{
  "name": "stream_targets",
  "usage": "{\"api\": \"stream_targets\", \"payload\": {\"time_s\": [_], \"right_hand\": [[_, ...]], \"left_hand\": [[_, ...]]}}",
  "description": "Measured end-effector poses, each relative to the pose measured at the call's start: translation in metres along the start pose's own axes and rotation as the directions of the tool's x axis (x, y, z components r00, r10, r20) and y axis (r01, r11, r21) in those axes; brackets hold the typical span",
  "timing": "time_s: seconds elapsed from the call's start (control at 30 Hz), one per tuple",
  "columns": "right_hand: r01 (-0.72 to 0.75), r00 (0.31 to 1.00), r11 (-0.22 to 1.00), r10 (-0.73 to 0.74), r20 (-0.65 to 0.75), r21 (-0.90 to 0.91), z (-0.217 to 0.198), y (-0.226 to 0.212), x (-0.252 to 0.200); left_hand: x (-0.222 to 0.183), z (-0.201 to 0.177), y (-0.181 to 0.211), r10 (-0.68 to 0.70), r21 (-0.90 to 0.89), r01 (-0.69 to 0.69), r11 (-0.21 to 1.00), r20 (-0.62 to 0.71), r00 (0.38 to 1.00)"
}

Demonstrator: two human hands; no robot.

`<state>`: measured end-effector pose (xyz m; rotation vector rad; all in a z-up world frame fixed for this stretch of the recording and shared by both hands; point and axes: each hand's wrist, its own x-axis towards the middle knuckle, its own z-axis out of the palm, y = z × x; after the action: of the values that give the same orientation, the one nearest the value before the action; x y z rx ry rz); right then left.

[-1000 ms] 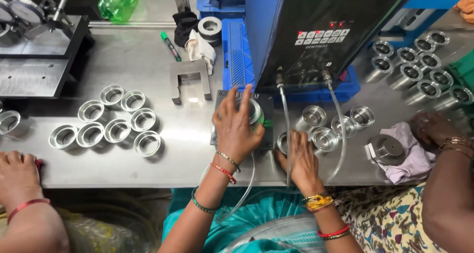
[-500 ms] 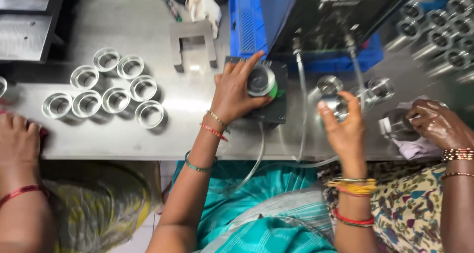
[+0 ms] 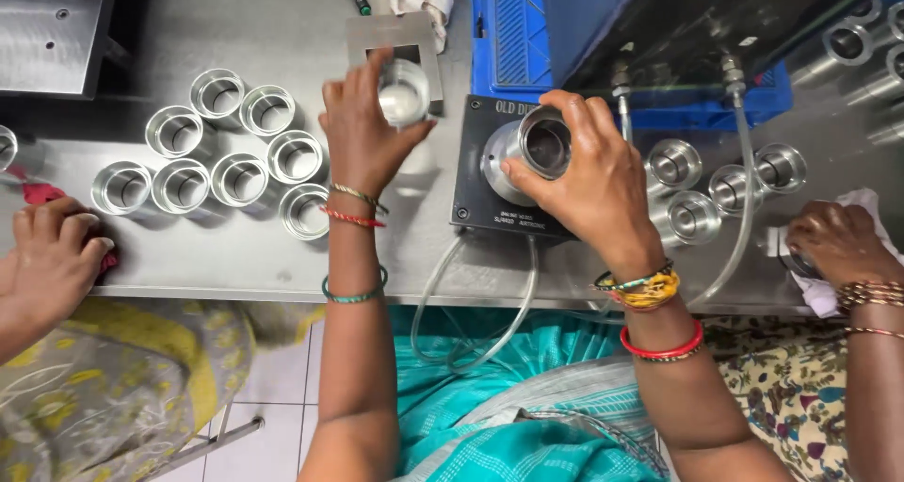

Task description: Measure metal cylindrical components using a digital gauge station on a production line.

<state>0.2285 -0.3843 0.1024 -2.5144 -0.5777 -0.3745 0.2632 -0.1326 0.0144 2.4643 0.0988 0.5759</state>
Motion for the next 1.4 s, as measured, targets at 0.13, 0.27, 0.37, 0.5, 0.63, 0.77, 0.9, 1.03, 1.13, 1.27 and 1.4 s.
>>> {"api": "stream_targets", "payload": {"time_s": [0.13,0.27,0.37,0.5,0.63,0.77,0.9,1.03,1.13,1.27,1.4], "right_hand": [[-0.010,0.998,0.997,0.015,0.067,-0.079,0.007,-0.004,0.007],[-0.046,0.994,0.991,0.058,0.096,-0.123,0.026,-0.001,-0.002],[-0.022,1.000,0.995,0.022,0.002,-0.098,0.027,0.002,-0.016],[-0.188,0.982,0.982,0.187,0.033,0.017,0.010,-0.003,-0.028],[-0.138,0.990,0.988,0.139,-0.017,0.076,0.000,0.002,-0.040],[-0.153,0.986,0.983,0.159,-0.051,0.096,-0.008,0.002,-0.047],[-0.176,0.980,0.978,0.185,-0.068,0.116,-0.016,0.004,-0.057],[-0.192,0.973,0.969,0.209,-0.097,0.158,-0.022,0.012,-0.070],[-0.218,0.958,0.961,0.244,-0.152,0.172,-0.029,0.020,-0.078],[-0.209,0.943,0.971,0.232,-0.240,0.118,-0.038,0.038,-0.095],[-0.281,0.907,0.957,0.287,-0.308,0.066,-0.031,0.061,-0.108]], "left_hand": [[-0.022,0.024,-0.023,-0.055,0.095,0.049,0.994,0.055,0.997],[-0.025,0.036,-0.028,-0.045,0.112,0.032,0.993,0.111,0.993],[-0.023,0.044,-0.032,0.000,0.118,-0.012,0.993,0.101,0.995],[-0.017,0.042,-0.024,0.080,0.221,-0.073,0.973,-0.025,0.996],[-0.002,0.063,-0.037,0.074,0.329,-0.051,0.943,-0.059,0.996],[0.010,0.084,-0.051,0.060,0.388,-0.020,0.921,-0.092,0.994],[0.010,0.100,-0.056,0.019,0.413,0.029,0.910,-0.113,0.993],[-0.003,0.110,-0.047,-0.004,0.383,0.055,0.922,-0.132,0.991],[-0.007,0.101,-0.026,-0.015,0.336,0.064,0.940,-0.148,0.989],[-0.028,0.092,-0.014,-0.174,0.346,0.187,0.919,-0.070,0.982],[-0.063,0.048,0.008,-0.274,0.385,0.265,0.884,-0.032,0.961]]}}
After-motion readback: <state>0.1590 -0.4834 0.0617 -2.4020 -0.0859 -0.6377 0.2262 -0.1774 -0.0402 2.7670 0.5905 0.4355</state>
